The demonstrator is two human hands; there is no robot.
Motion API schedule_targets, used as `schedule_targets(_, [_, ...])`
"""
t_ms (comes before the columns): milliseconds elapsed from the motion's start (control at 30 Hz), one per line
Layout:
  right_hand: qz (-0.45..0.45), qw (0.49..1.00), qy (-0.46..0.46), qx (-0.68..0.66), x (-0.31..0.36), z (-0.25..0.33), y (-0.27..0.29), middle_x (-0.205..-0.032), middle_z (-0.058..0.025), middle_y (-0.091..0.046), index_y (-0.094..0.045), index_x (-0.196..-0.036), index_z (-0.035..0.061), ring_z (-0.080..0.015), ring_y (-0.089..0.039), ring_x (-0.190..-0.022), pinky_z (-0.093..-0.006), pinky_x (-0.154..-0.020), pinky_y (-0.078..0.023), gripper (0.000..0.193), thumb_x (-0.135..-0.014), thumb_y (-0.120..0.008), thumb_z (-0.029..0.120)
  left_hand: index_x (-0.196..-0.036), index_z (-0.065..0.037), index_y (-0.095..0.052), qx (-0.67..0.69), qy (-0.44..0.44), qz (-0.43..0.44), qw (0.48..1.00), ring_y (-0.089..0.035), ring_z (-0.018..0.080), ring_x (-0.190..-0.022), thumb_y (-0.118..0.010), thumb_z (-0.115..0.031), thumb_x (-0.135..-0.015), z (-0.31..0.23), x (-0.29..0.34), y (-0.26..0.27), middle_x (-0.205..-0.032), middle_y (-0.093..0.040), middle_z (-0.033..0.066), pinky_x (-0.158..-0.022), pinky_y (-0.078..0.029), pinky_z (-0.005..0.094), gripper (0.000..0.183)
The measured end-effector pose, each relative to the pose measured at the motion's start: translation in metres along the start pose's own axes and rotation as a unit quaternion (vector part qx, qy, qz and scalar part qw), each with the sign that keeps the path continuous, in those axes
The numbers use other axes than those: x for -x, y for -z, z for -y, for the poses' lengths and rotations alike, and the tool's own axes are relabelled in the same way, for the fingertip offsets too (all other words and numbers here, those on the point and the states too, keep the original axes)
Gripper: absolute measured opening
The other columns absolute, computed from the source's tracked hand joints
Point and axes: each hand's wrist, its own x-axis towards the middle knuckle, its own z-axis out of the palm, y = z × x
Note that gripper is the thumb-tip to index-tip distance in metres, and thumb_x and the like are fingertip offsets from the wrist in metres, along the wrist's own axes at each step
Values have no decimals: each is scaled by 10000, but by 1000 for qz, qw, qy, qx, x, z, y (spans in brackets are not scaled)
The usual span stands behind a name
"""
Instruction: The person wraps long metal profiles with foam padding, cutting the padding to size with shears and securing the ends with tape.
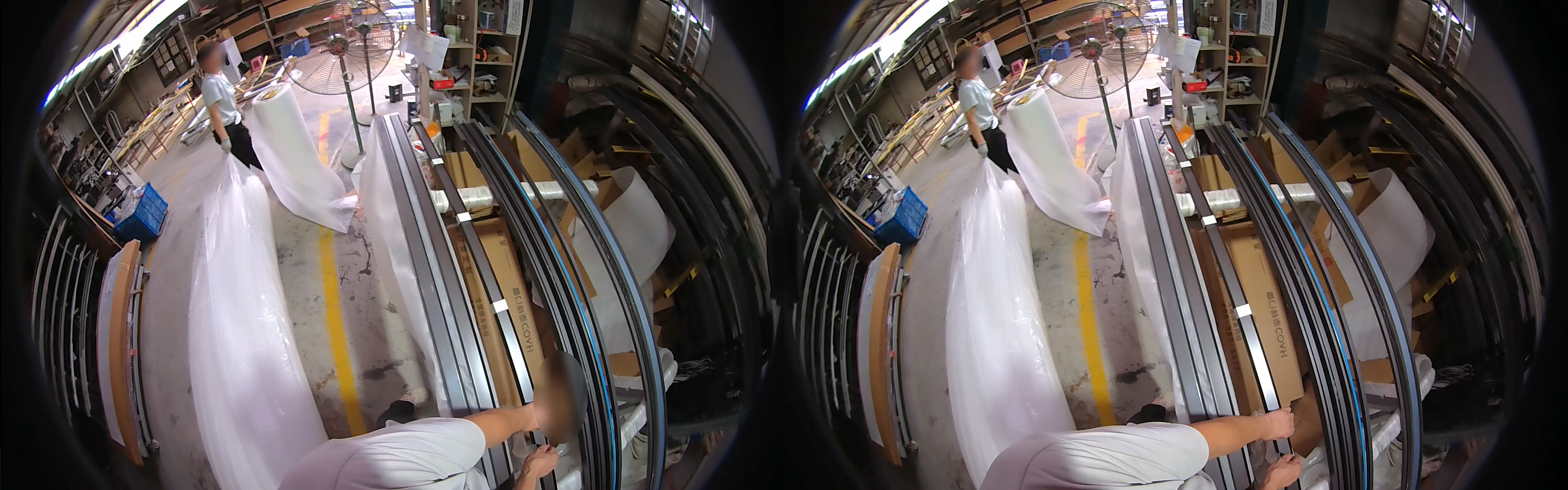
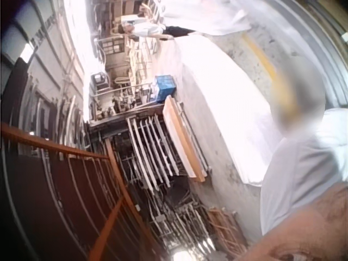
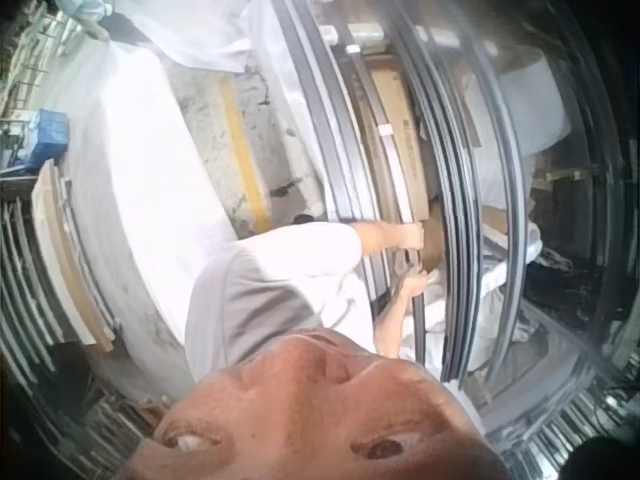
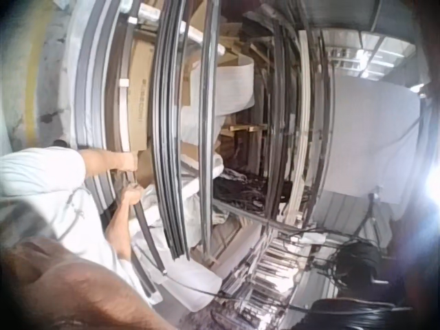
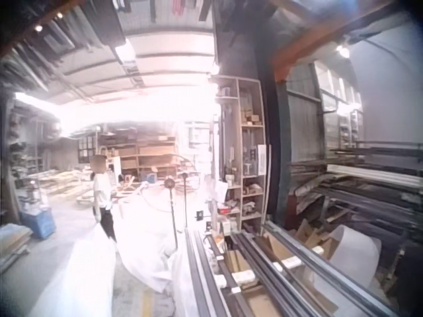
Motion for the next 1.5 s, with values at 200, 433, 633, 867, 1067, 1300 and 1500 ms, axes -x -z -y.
schedule_targets(200, [-27,992,98,-76,-6,-24,-19,-898,-290,-661,-634,-863,-74,-504,-600,-800,-574,-755,-450,363,-968,-573,268,-866,-158,-795,28,55,128,990,-743,264,-941,-737,-238,-799,8,-14,-34,-936,-784,40,-840,-535,428,120])
schedule_targets(433, [-64,968,226,-90,16,-22,1,-802,-246,-595,-604,-777,-43,-474,-572,-743,-560,-732,-452,252,-909,-663,163,-928,-177,-824,53,-11,305,951,-752,294,-1008,-833,-165,-707,11,-41,-13,-1004,-797,71,-869,-589,429,222])
schedule_targets(633, [52,962,265,-47,9,-27,12,-668,-179,-593,-613,-733,-25,-357,-585,-640,-474,-602,-465,135,-834,-681,32,-958,-149,-830,83,-20,354,931,-748,300,-1018,-846,-175,-689,20,-54,-12,-1022,-795,98,-881,-594,435,270])
schedule_targets(867, [131,968,190,-95,-11,-83,-57,-629,-98,-566,-613,-712,-24,-199,-524,-596,-395,-527,-435,114,-804,-654,30,-981,-93,-829,120,14,416,901,-751,327,-983,-860,-161,-664,26,-68,20,-1026,-790,135,-839,-600,438,326])
schedule_targets(1067, [110,956,248,-109,-16,-61,-70,-709,-153,-612,-566,-696,6,-289,-598,-672,-436,-585,-464,137,-830,-568,36,-929,-29,-820,128,-29,419,898,-752,333,-922,-823,-118,-648,28,-75,41,-981,-785,157,-784,-599,440,295])
schedule_targets(1300, [214,965,147,-23,-17,-40,-62,-865,-191,-722,-689,-828,18,-428,-674,-852,-538,-756,-503,184,-888,-519,51,-868,-25,-816,153,-45,420,893,-746,344,-873,-774,-118,-625,28,-79,31,-919,-778,168,-726,-590,452,264])
schedule_targets(1500, [361,894,220,146,-18,-103,-116,-1016,-234,-751,-771,-1059,27,-401,-721,-975,-491,-899,-563,267,-902,-573,111,-923,-59,-806,159,12,338,928,-744,333,-938,-759,-145,-711,24,-64,12,-974,-781,138,-753,-598,472,233])
